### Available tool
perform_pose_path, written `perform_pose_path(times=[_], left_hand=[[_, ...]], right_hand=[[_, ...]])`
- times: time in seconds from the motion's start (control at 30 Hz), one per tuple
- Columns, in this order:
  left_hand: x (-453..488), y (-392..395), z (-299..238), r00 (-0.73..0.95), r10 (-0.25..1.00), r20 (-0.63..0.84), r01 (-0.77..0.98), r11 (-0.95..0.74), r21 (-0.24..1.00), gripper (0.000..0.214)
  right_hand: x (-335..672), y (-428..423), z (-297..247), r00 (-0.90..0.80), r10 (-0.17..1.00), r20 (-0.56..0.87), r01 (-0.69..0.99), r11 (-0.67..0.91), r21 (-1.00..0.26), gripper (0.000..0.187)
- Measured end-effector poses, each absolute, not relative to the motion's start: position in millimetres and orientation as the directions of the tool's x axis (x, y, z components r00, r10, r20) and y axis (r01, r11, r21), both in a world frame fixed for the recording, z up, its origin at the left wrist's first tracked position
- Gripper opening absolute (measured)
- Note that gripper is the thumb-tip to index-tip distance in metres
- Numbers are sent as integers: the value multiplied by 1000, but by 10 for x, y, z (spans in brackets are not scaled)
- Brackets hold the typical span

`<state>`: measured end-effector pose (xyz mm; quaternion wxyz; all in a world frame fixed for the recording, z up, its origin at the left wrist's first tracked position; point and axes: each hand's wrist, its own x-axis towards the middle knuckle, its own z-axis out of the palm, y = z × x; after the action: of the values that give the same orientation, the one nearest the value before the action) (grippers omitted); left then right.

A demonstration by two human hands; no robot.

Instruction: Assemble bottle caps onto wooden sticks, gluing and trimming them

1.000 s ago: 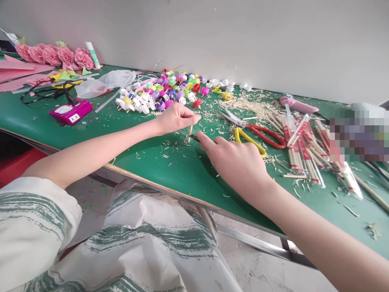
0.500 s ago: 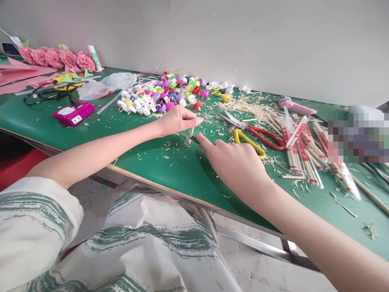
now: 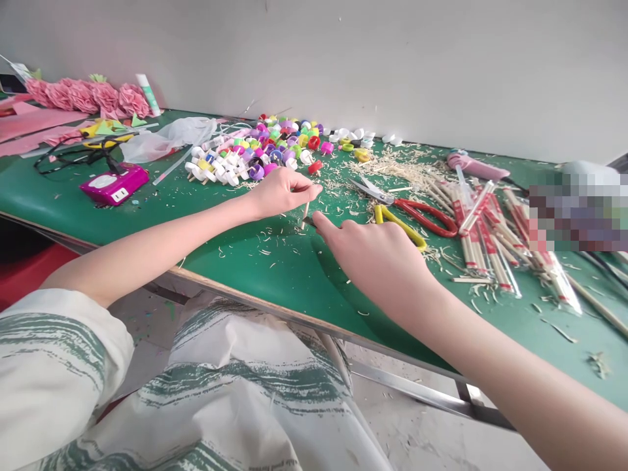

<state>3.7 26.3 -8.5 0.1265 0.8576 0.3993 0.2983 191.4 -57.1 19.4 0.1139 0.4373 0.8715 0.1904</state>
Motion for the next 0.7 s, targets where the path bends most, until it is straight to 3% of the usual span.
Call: perform_pose_path(times=[0.27,0.4,0.7], left_hand=[[6,285,-95,496,757,426,644,-650,404,30],[-2,295,-88,570,714,406,607,-699,378,33],[3,311,-83,582,704,407,641,-705,303,39]], right_hand=[[1966,-469,122,-583,812,25,752,527,396,51],[1985,-427,58,-583,808,86,766,511,390,51],[2034,-384,-4,-611,788,80,756,550,355,54]])
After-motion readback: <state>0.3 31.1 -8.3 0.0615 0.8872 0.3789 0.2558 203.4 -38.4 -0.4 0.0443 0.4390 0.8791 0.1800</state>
